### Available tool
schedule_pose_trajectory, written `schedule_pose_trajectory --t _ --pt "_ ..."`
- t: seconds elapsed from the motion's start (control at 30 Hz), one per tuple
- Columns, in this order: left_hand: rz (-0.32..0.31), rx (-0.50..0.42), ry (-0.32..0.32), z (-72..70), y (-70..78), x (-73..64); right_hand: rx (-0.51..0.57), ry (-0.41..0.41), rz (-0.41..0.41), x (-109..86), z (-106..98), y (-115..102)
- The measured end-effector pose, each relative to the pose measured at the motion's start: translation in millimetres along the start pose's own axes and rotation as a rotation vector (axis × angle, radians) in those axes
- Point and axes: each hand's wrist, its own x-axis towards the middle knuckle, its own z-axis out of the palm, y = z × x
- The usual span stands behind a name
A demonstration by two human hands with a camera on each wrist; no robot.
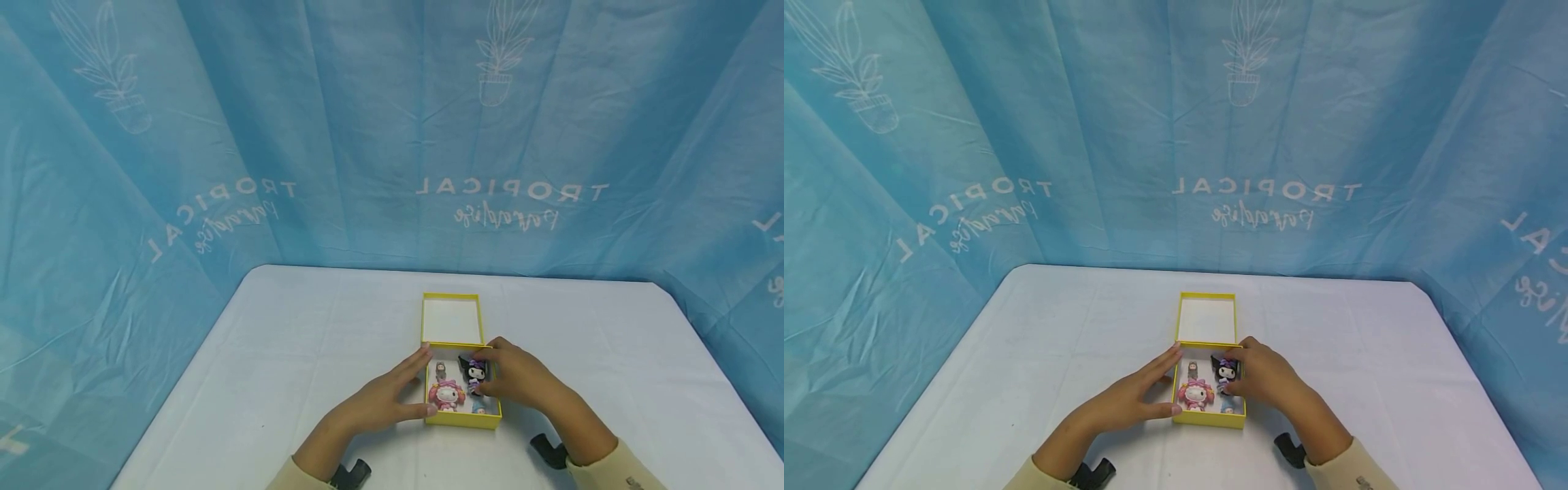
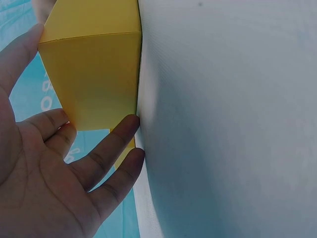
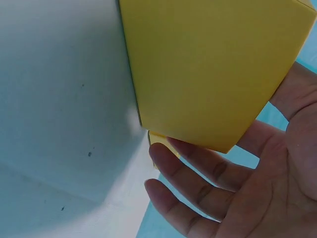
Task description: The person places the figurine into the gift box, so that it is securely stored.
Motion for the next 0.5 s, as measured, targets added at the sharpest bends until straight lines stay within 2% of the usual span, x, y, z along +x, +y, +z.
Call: schedule_pose_trajectory --t 0.27,0.5 --pt "0.003 -0.005 0.003 0.1 -0.3 -0.5 -0.037 0.007 -0.020 -0.6 -0.7 -2.2" --pt "0.011 -0.005 0.005 0.1 -1.9 0.0 -0.027 -0.005 -0.021 0.2 -0.1 -1.8"
